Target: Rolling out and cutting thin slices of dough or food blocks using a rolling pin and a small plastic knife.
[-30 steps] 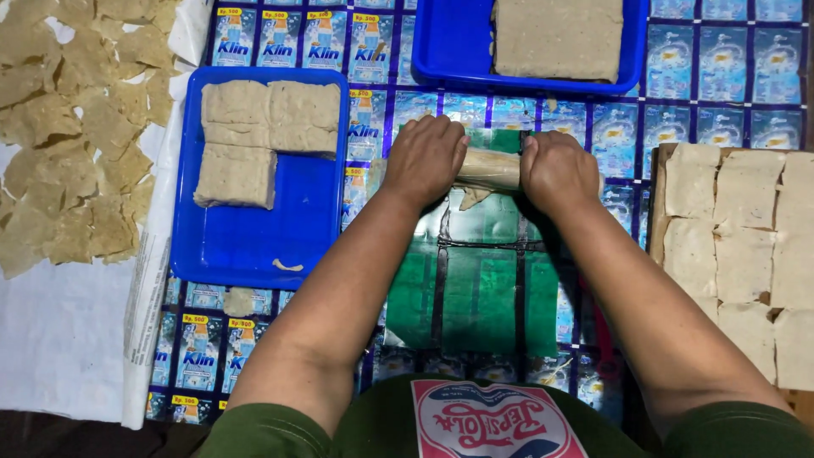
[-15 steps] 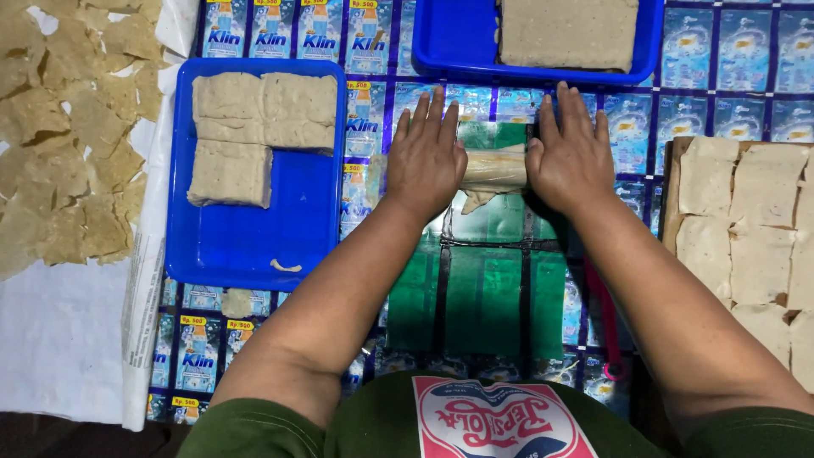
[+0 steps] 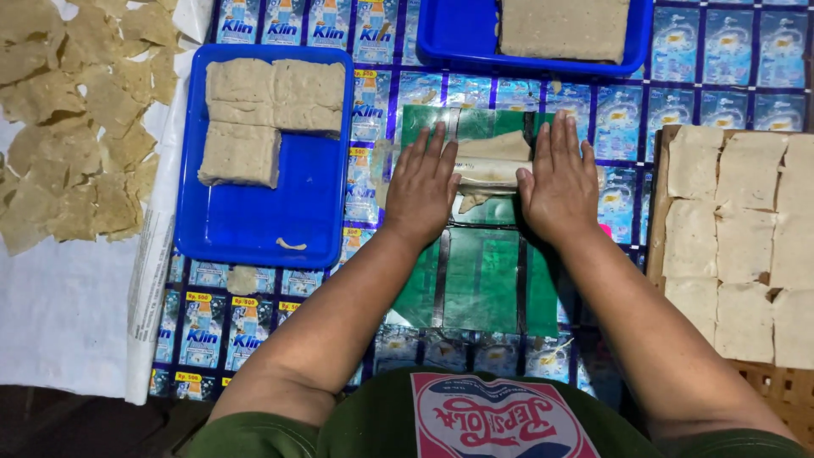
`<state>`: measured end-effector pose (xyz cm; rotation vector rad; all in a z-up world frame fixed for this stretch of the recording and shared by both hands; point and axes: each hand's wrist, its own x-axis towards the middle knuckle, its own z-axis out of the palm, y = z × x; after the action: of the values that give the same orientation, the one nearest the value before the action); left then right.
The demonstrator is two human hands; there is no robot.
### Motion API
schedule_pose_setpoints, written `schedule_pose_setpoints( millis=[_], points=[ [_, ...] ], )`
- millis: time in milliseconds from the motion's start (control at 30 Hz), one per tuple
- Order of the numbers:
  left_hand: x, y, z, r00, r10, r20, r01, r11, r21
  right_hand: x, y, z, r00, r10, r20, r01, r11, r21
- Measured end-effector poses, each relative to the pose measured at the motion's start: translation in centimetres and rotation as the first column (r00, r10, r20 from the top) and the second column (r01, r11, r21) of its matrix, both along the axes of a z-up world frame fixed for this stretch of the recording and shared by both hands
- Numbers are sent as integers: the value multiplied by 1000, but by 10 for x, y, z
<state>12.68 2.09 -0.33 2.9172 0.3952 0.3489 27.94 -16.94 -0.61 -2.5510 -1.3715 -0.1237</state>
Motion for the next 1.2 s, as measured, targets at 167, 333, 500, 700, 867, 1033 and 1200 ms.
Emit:
schedule_pose_setpoints(
  millis=[167,333,500,700,867,1033,1200],
  points=[
    [-25,-13,-17,998,10,64,-11,1000,12,-17,-18,-17,995,42,93,-46,998,45],
    [-48,-30,-15,996,34,84,-33,999,-13,-35,-37,-15,989,87,119,-95,994,62],
    [-66,-47,-13,995,83,58,-79,995,-56,-59,-60,-16,995,83,54,-84,996,28],
    [-49,-34,-25,991,73,116,-75,997,5,-64,-59,-22,997,29,74,-33,998,49],
    [-21,-9,-41,981,26,194,-45,994,96,-36,-34,-31,995,-75,65,75,997,11],
    [15,14,-34,966,43,256,-71,992,100,-2,2,-15,980,-198,-26,195,978,-77],
    [44,23,-12,992,129,-9,-129,991,-24,20,29,14,929,-295,-222,255,948,-191]
  ],
)
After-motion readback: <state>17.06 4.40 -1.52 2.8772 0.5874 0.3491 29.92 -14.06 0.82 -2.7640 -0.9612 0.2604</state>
